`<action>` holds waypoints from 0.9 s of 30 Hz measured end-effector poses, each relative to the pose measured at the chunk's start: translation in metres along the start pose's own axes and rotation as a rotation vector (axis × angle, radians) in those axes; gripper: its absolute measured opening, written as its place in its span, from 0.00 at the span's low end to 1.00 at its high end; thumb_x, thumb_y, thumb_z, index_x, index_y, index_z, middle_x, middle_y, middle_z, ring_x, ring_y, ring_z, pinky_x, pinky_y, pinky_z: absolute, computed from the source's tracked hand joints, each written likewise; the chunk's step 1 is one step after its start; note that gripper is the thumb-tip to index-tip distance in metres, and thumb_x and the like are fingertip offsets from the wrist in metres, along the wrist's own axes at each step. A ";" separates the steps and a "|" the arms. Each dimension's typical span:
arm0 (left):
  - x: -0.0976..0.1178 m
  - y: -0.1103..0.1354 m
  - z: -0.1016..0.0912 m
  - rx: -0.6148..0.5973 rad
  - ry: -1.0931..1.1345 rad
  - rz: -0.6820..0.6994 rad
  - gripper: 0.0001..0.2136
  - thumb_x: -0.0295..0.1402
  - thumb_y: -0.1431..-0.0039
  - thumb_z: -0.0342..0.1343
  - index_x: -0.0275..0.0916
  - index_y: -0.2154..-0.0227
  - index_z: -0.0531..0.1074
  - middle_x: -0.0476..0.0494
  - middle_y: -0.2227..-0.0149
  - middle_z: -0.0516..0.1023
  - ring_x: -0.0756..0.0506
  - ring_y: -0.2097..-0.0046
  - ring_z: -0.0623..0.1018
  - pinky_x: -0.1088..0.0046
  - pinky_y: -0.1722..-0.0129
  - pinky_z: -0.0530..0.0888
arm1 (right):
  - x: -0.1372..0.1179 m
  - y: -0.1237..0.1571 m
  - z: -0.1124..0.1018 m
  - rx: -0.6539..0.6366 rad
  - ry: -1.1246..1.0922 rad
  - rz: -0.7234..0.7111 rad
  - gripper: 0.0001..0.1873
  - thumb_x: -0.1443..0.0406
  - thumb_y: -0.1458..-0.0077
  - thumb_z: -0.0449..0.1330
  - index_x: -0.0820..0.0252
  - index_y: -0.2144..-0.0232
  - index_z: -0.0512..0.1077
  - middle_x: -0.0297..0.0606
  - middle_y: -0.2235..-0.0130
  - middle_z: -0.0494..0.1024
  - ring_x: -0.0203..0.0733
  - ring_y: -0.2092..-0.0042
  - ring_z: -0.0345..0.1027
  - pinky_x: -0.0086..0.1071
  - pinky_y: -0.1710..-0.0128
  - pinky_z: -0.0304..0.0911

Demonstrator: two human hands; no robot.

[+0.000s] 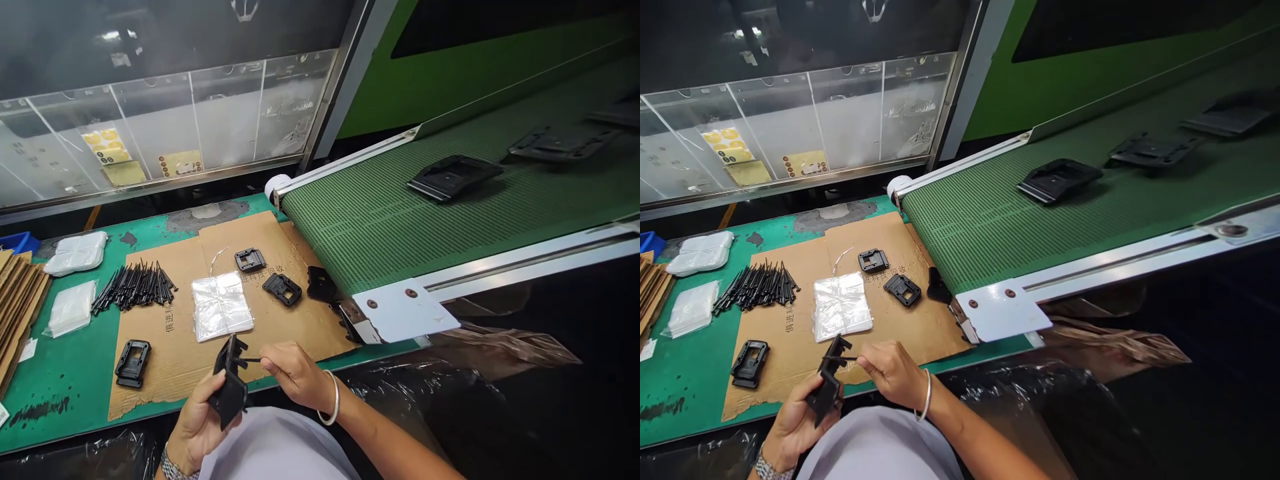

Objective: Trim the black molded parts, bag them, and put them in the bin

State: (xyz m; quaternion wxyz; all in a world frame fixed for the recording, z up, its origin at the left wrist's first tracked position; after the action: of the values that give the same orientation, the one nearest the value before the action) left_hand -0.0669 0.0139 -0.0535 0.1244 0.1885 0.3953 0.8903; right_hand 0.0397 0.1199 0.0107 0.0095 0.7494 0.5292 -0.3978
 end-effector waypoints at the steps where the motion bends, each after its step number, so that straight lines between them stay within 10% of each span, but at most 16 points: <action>1: 0.003 -0.001 0.002 0.004 -0.019 0.044 0.05 0.25 0.57 0.59 0.33 0.75 0.69 0.44 0.78 0.73 0.49 0.78 0.72 0.77 0.81 0.66 | -0.003 0.001 -0.001 -0.019 -0.013 -0.041 0.20 0.63 0.38 0.37 0.59 0.80 0.55 0.29 0.82 0.59 0.32 0.80 0.51 0.27 0.78 0.45; 12: 0.010 -0.006 0.042 -0.126 -0.175 0.238 0.14 0.27 0.58 0.61 0.35 0.64 0.71 0.50 0.78 0.69 0.57 0.82 0.65 0.83 0.83 0.63 | -0.016 -0.006 -0.006 -0.036 0.104 -0.296 0.20 0.64 0.39 0.38 0.60 0.81 0.58 0.31 0.82 0.62 0.33 0.80 0.51 0.29 0.79 0.41; 27: 0.008 -0.012 0.034 0.004 -0.145 0.300 0.14 0.27 0.60 0.62 0.35 0.67 0.71 0.53 0.82 0.66 0.56 0.82 0.63 0.83 0.84 0.59 | -0.017 0.015 -0.010 -0.121 -0.045 -0.284 0.20 0.66 0.39 0.38 0.59 0.80 0.59 0.31 0.83 0.63 0.33 0.80 0.52 0.29 0.80 0.44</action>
State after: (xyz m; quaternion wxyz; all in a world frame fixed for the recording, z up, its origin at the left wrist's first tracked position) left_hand -0.0584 0.0471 -0.0399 0.0181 0.3095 0.3544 0.8822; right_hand 0.0557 0.1045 0.0219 0.0104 0.6559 0.6525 -0.3793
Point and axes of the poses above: each hand's wrist, its own y-axis away from the middle knuckle, its own z-axis out of the palm, x = y × z, the point moved 5 cm from there along -y, towards the middle knuckle
